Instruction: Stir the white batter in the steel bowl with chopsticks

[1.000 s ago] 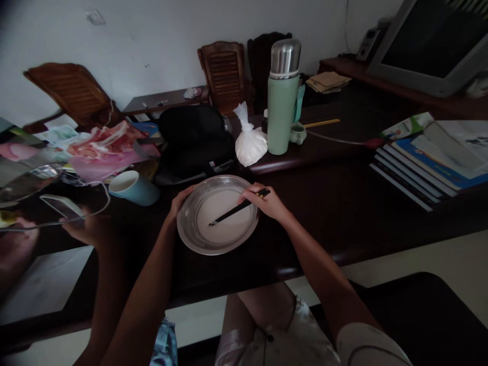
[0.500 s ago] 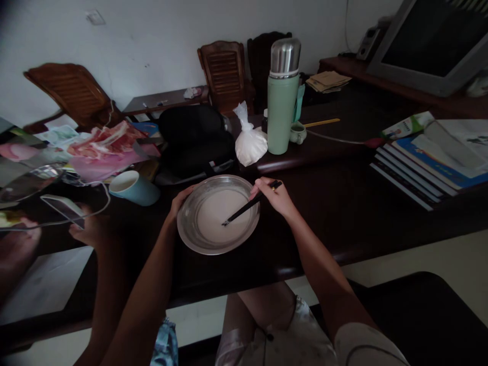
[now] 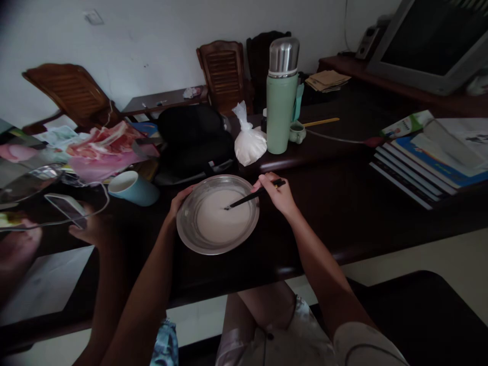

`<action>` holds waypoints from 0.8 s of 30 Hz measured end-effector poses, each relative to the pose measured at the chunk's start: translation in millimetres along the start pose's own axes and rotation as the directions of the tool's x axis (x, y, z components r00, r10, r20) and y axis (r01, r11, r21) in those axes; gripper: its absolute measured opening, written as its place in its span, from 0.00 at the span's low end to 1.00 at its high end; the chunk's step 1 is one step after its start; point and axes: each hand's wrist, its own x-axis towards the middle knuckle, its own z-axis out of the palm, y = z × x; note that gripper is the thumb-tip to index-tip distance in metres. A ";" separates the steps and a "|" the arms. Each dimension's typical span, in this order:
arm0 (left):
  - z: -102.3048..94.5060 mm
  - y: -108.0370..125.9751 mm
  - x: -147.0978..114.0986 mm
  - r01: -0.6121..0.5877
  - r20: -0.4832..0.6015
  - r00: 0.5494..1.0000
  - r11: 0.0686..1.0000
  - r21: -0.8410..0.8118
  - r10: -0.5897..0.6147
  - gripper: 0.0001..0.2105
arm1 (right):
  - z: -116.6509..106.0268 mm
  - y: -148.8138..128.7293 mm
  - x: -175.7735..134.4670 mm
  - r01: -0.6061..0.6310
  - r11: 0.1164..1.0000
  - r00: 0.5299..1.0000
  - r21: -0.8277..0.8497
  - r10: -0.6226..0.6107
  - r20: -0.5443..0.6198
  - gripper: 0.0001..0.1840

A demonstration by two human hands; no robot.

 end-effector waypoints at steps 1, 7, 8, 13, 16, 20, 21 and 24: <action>0.1 0.3 0.1 0.001 0.004 1.000 1.000 -0.003 -0.001 0.22 | -0.7 -0.9 -0.1 -0.033 0.999 0.999 0.029 0.033 0.008 0.25; 1.5 1.8 -0.7 0.025 0.003 1.000 1.000 -0.012 -0.025 0.23 | 11.6 -4.6 -5.4 -0.045 0.996 0.965 0.082 0.022 0.262 0.25; 1.8 1.9 -1.1 0.026 -0.001 1.000 1.000 -0.013 -0.026 0.23 | 14.4 -4.5 -6.3 -0.004 0.998 0.958 0.059 -0.013 0.288 0.24; 1.5 0.7 -1.5 0.024 -0.023 0.999 1.000 -0.011 -0.025 0.21 | 18.7 0.2 -6.2 0.126 0.990 0.967 -0.069 -0.107 0.232 0.19; 0.3 -0.1 0.1 0.013 -0.027 1.000 1.000 0.003 -0.013 0.21 | 13.1 3.4 -3.6 0.103 0.991 0.992 -0.087 -0.095 0.086 0.20; 0.2 0.1 0.3 0.014 -0.004 1.000 1.000 -0.014 -0.014 0.22 | 4.0 3.1 -0.8 -0.029 0.999 0.998 0.028 0.030 -0.052 0.25; 0.4 0.3 -0.1 0.023 -0.007 1.000 1.000 -0.019 -0.023 0.22 | 3.0 2.4 -0.6 -0.059 0.996 0.997 0.065 0.062 -0.040 0.26; 1.4 1.0 -1.0 0.032 -0.041 0.999 0.999 -0.009 -0.033 0.22 | 5.1 0.0 -1.8 -0.102 0.987 0.992 0.123 0.091 0.091 0.26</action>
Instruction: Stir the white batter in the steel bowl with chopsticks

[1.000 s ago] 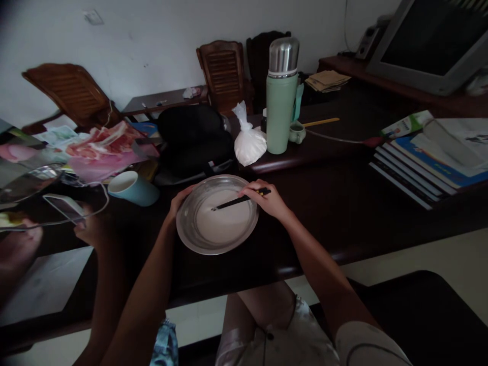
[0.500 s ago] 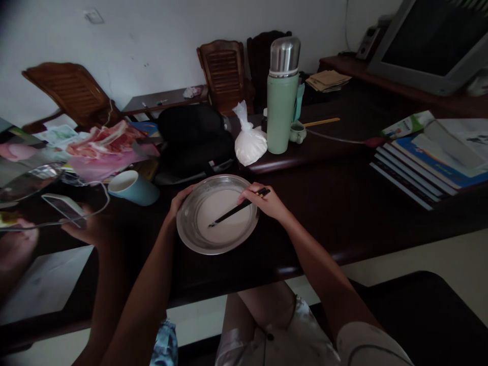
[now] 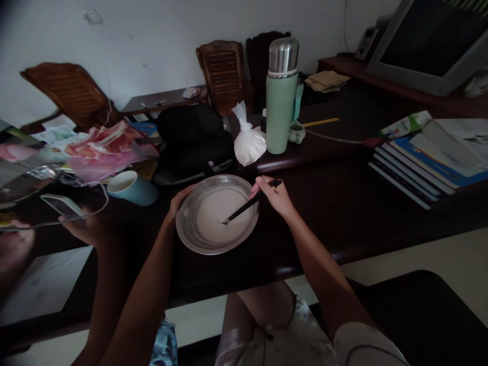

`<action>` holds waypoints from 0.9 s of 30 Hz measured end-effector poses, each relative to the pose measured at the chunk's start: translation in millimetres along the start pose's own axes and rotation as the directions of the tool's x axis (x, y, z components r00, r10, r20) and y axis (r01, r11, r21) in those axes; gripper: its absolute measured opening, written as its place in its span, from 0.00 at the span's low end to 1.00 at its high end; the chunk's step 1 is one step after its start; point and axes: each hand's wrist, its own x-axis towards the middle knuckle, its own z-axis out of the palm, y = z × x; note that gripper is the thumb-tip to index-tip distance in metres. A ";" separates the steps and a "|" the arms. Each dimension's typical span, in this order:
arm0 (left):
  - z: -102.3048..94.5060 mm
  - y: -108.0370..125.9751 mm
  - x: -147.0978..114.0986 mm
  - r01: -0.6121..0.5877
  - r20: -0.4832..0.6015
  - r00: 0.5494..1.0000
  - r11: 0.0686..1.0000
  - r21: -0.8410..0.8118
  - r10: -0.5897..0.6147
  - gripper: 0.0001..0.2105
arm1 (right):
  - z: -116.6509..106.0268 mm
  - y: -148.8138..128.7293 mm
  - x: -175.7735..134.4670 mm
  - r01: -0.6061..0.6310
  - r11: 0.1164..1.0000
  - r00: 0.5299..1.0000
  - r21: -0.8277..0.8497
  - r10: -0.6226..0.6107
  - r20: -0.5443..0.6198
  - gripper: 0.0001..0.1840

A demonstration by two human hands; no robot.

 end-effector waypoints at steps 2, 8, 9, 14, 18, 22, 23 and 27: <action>0.6 0.5 -0.2 -0.006 -0.011 1.000 1.000 0.013 0.006 0.22 | 5.1 0.2 -1.3 0.028 0.999 0.994 -0.016 -0.026 0.104 0.25; 3.0 2.9 -1.4 -0.014 -0.006 1.000 1.000 0.013 0.014 0.22 | 13.7 4.5 -2.1 0.194 0.965 0.972 -0.178 -0.164 0.171 0.20; 3.3 3.2 -1.7 -0.012 -0.006 1.000 1.000 0.009 0.012 0.22 | 12.2 4.9 -1.6 0.212 0.957 0.972 -0.200 -0.185 0.147 0.19; 2.7 2.5 -1.6 -0.019 -0.008 1.000 1.000 0.010 0.019 0.21 | 0.1 4.2 1.0 0.156 0.967 0.983 -0.201 -0.172 -0.069 0.21; 1.0 1.1 -0.2 0.005 0.006 1.000 1.000 0.004 -0.005 0.22 | -1.2 0.5 -0.1 0.034 0.998 0.997 -0.052 -0.037 -0.066 0.26; 0.5 0.9 -0.2 0.010 0.040 0.999 1.000 -0.003 -0.010 0.24 | 7.8 -2.7 -2.4 0.015 1.000 0.993 -0.020 -0.012 0.119 0.26; 0.7 1.1 -0.6 0.001 0.045 0.999 1.000 0.000 -0.001 0.24 | 10.3 -3.0 -2.7 0.046 0.998 0.988 -0.039 -0.039 0.152 0.25; 2.3 2.3 -2.2 -0.015 0.016 1.000 1.000 0.012 0.015 0.22 | 14.0 -1.1 -2.1 0.166 0.974 0.974 -0.154 -0.137 0.181 0.23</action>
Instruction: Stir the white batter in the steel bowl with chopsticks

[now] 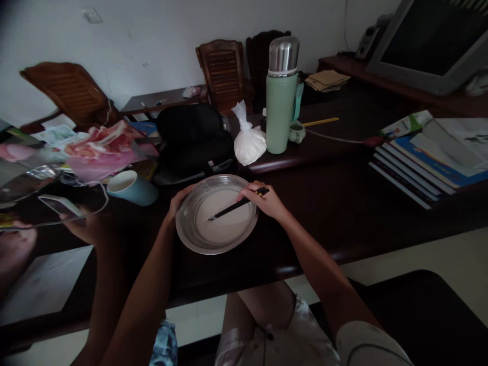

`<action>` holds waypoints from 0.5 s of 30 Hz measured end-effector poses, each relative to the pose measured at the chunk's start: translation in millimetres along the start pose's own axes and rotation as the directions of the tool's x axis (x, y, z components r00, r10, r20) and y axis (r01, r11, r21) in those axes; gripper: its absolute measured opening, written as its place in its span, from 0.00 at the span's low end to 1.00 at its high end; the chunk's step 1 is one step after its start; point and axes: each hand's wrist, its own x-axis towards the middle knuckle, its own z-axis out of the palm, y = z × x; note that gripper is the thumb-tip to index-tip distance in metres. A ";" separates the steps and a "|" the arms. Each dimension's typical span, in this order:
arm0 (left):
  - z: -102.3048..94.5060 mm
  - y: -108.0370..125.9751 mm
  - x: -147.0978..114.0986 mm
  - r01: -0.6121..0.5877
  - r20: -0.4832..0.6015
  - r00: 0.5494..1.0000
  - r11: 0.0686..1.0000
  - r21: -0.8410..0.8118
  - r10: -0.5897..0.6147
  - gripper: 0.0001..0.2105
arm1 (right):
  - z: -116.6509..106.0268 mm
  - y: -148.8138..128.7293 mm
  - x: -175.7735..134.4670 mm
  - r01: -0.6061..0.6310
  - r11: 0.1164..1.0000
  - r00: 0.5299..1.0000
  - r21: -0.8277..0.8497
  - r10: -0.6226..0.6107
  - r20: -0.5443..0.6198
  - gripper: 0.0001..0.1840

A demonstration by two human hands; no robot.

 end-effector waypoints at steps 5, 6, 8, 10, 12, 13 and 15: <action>-0.2 -0.8 0.7 0.011 0.006 1.000 1.000 0.003 -0.011 0.22 | -9.4 5.6 0.4 -0.001 0.997 0.983 -0.073 -0.012 -0.183 0.21; -0.7 -1.2 1.2 0.006 0.008 1.000 1.000 0.003 -0.006 0.22 | -11.8 6.1 0.4 -0.017 0.998 0.974 -0.057 0.004 -0.226 0.22; -1.9 -2.2 2.4 -0.001 0.008 1.000 1.000 -0.009 0.001 0.22 | -15.3 5.8 0.1 -0.057 0.998 0.960 0.009 0.057 -0.275 0.24; -2.8 -3.0 3.2 -0.002 0.013 1.000 1.000 -0.026 0.002 0.22 | -16.3 4.5 -0.4 -0.092 0.992 0.961 0.091 0.112 -0.251 0.25; -3.1 -3.5 3.5 -0.003 0.011 1.000 1.000 -0.029 0.003 0.23 | -14.3 3.2 -1.0 -0.114 0.982 0.976 0.151 0.139 -0.166 0.25; -3.1 -3.6 3.3 -0.003 0.006 1.000 1.000 -0.026 0.003 0.23 | -12.3 2.8 -1.3 -0.115 0.980 0.984 0.164 0.135 -0.116 0.25; -3.0 -3.6 2.6 0.009 -0.003 1.000 1.000 -0.024 -0.009 0.23 | -7.3 2.6 -1.8 -0.089 0.985 0.995 0.147 0.093 -0.027 0.23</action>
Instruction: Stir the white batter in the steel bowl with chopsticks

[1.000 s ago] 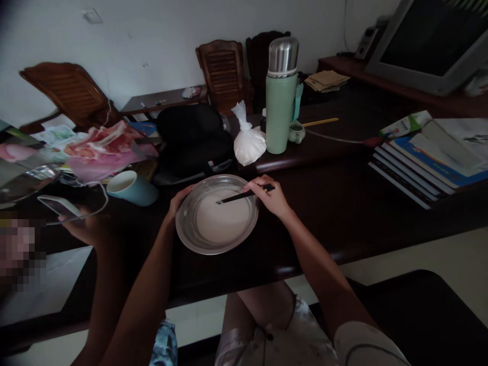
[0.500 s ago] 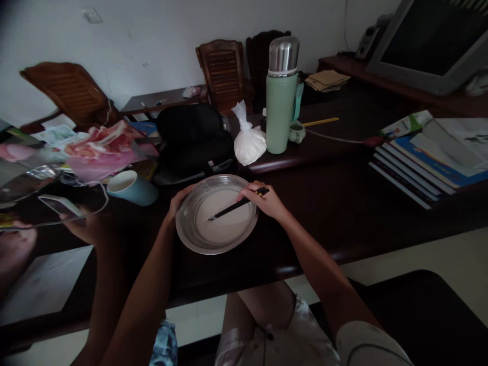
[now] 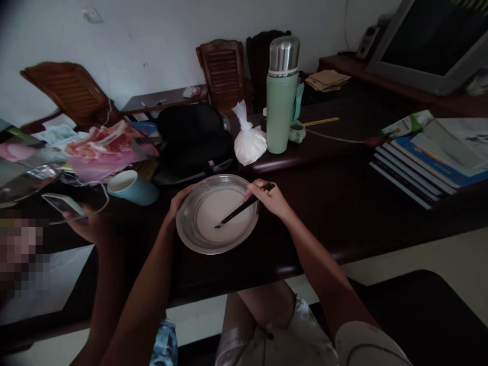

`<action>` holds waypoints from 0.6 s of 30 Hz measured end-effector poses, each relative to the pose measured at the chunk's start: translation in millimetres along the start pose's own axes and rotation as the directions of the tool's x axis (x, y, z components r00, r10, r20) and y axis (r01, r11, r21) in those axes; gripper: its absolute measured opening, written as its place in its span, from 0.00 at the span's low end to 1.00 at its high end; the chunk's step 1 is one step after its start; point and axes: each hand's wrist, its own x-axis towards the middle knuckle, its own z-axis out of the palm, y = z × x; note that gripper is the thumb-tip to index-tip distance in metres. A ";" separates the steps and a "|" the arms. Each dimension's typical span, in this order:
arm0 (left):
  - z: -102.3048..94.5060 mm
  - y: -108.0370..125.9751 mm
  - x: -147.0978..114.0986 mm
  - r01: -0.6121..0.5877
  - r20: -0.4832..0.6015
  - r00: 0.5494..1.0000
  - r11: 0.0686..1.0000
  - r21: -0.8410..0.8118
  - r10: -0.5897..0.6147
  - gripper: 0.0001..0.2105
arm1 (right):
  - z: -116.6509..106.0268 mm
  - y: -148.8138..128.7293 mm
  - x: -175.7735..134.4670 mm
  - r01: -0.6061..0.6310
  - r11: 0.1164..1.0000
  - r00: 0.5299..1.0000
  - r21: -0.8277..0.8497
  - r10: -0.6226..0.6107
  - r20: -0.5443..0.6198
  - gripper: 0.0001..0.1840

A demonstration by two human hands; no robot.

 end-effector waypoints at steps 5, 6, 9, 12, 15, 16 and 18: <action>-0.6 -0.1 -0.9 0.002 -0.019 1.000 1.000 0.006 -0.001 0.22 | 7.5 2.8 0.5 0.113 0.982 0.992 -0.154 -0.104 0.064 0.19; -1.0 -0.2 -0.6 -0.003 -0.030 1.000 1.000 0.016 0.003 0.21 | 6.7 3.3 0.9 0.129 0.975 0.991 -0.183 -0.123 0.045 0.18; -1.7 -0.8 0.3 0.001 -0.050 0.999 1.000 0.019 0.000 0.21 | -0.1 4.1 2.2 0.148 0.958 0.984 -0.244 -0.169 -0.065 0.16; -1.7 -1.7 0.3 0.019 -0.039 0.999 1.000 -0.015 -0.020 0.22 | -9.3 3.5 2.6 0.099 0.971 0.964 -0.217 -0.147 -0.219 0.20; -1.6 -2.2 0.7 0.013 -0.026 1.000 1.000 -0.021 -0.014 0.23 | -13.6 1.3 1.9 0.034 0.994 0.965 -0.100 -0.059 -0.257 0.24; -1.6 -2.2 1.0 0.010 -0.023 1.000 1.000 -0.021 -0.010 0.23 | -13.0 0.4 1.5 0.013 0.998 0.974 -0.054 -0.025 -0.225 0.25; -1.6 -1.9 1.6 0.013 -0.019 1.000 1.000 -0.022 -0.014 0.22 | -8.8 -1.0 0.5 -0.023 1.000 0.993 0.016 0.025 -0.118 0.25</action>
